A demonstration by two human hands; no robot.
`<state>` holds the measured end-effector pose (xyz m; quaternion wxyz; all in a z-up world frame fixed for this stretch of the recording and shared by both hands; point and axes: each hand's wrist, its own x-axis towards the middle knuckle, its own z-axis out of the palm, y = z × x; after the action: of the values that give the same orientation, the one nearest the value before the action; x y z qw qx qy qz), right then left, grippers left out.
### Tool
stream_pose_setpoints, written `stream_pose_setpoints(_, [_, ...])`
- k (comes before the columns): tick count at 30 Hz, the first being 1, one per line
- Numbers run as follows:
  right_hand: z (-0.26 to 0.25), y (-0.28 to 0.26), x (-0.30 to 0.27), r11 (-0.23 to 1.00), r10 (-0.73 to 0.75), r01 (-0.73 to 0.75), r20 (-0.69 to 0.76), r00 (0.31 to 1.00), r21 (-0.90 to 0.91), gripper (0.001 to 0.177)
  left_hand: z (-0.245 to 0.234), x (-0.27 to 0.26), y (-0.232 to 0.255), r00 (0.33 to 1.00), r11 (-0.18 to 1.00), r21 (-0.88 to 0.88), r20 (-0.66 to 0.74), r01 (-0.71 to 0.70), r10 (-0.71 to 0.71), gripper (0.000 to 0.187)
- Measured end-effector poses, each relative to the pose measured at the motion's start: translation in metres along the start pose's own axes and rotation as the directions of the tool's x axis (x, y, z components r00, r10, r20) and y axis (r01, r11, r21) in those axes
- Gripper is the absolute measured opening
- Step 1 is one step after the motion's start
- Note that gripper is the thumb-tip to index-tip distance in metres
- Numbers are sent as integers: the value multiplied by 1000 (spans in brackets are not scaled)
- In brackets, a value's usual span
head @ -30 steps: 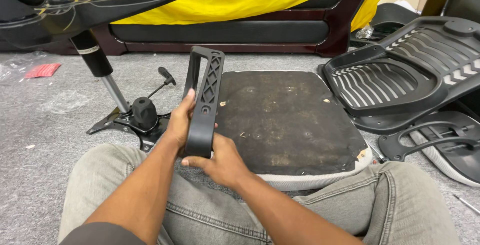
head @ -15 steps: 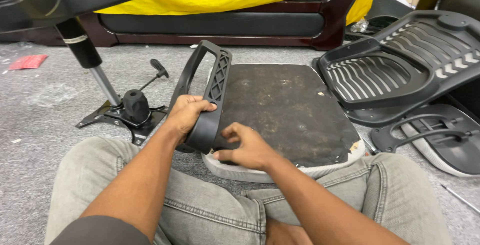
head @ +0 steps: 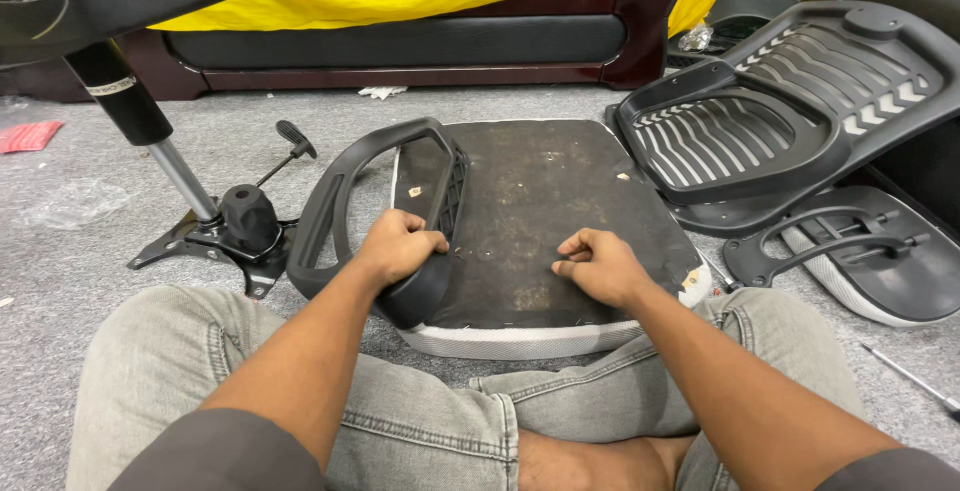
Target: The person disassembles an office chair by removing the base and gas lift from the seat cushion using a screwdriver. They then attach a black plastic frame to the underside of the seat cushion and secure it with screws.
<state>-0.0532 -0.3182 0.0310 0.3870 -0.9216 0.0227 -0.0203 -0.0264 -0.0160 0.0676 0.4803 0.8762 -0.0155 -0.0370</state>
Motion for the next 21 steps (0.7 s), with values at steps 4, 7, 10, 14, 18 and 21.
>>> stream_pose_setpoints(4, [-4, 3, 0, 1000, 23, -23, 3, 1000, -8, 33, 10, 8, -12, 998, 989, 145, -66, -9, 19, 43])
stream_pose_setpoints(7, [-4, 3, 0, 1000, 1, -1, 8, 1000, -25, 32, 9, 12, -15, 995, 991, 134, -100, -10, 24, 66])
stream_pose_setpoints(10, [-7, 3, 0, 999, 20, -21, 20, 1000, 25, 31, 9, 11, -12, 992, 982, 190, -122, -16, 40, 79])
stream_pose_setpoints(14, [-17, 6, -1, 997, -5, 3, 25, 1000, 72, 28, 15, 10, 5, 983, 958, 288, -175, -1, 54, 72])
stream_pose_setpoints(18, [-38, 9, -1, 996, -16, 18, -25, 1000, 88, 28, 32, 18, 29, 971, 933, 360, -228, 12, 76, 62])
stream_pose_setpoints(21, [-60, 13, -6, 994, 27, -20, -62, 998, 106, 26, 50, 25, 42, 960, 910, 407, -214, -82, 182, 57])
